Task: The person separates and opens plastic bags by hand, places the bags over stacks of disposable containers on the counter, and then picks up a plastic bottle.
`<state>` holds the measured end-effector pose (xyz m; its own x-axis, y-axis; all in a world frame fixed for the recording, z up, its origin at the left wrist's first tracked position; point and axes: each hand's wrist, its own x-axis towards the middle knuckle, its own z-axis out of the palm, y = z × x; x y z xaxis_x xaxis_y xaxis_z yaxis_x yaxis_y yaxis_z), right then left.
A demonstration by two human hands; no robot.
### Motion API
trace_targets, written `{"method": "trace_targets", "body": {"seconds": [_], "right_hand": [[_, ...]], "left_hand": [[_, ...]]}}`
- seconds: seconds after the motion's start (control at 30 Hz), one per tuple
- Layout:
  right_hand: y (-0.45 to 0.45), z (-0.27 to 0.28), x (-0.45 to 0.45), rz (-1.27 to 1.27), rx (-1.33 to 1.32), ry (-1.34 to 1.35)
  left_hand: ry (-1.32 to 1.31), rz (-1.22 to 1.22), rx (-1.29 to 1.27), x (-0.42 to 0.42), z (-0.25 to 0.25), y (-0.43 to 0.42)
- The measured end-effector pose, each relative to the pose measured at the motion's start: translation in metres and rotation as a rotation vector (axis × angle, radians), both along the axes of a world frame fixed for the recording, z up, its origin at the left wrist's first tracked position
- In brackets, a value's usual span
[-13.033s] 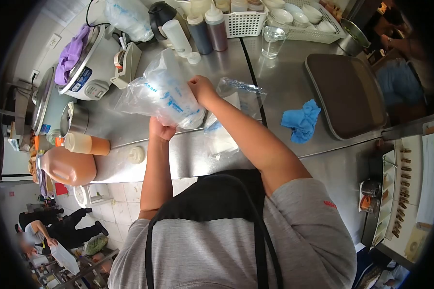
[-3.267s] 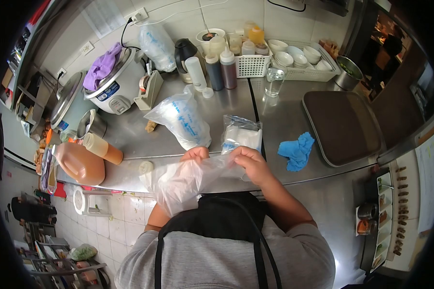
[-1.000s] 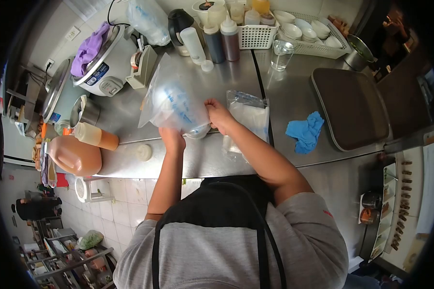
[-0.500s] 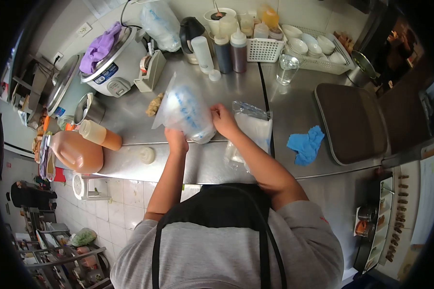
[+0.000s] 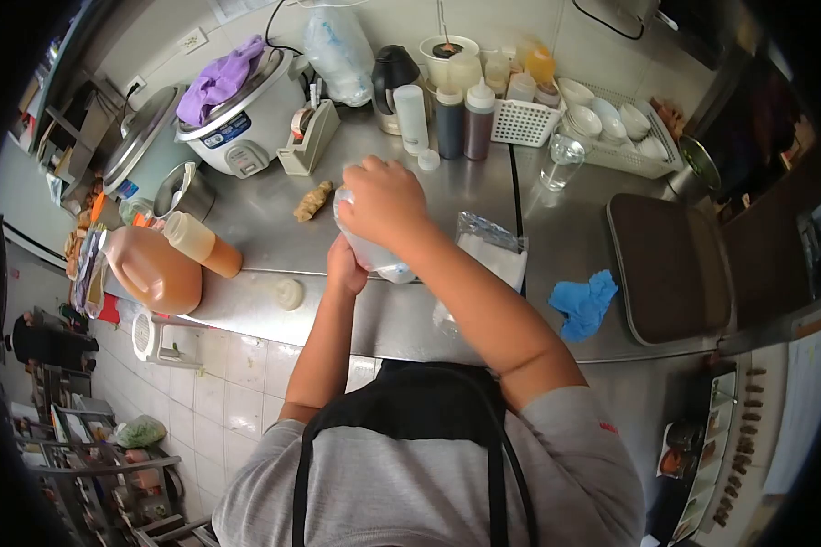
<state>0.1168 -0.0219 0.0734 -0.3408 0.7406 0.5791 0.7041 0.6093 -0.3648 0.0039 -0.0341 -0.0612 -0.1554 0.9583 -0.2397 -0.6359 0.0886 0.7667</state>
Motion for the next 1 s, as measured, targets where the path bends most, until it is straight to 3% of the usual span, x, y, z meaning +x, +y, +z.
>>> {"method": "trace_targets", "body": {"seconds": [0.3,0.4,0.43,0.47,0.57,0.6,0.7,0.8,0.9,1.0], "right_hand": [[-0.005,0.008,0.014,0.605,-0.028,0.034],[-0.003,0.005,0.012,0.703,-0.082,0.102],[-0.001,0.002,0.013,0.717,-0.106,0.137],[0.004,0.000,0.015,0.706,-0.126,0.183],[0.014,-0.004,0.022,0.622,-0.123,0.273],[0.015,-0.005,0.024,0.566,-0.079,0.266],[-0.002,0.003,0.020,0.315,0.073,0.156],[-0.026,0.013,0.004,0.068,0.069,0.072],[-0.025,0.008,0.004,-0.009,0.073,0.020],[-0.012,0.004,0.009,0.069,0.135,0.025]], "left_hand": [[-0.373,-0.704,-0.030,-0.044,0.020,0.037],[-0.450,-0.693,-0.111,-0.032,0.023,0.040],[-0.266,-0.621,-0.070,-0.026,0.030,0.034],[-0.073,-0.550,-0.048,-0.020,0.037,0.027],[-0.307,-0.347,-0.110,-0.025,-0.026,0.038],[-0.239,-0.154,-0.139,-0.010,0.010,0.011],[0.004,0.213,0.016,0.006,-0.033,-0.007],[0.125,0.328,0.062,0.029,-0.034,-0.024],[0.117,0.197,0.066,0.024,-0.041,-0.024],[-0.260,-0.260,-0.062,0.000,-0.017,-0.010]]}}
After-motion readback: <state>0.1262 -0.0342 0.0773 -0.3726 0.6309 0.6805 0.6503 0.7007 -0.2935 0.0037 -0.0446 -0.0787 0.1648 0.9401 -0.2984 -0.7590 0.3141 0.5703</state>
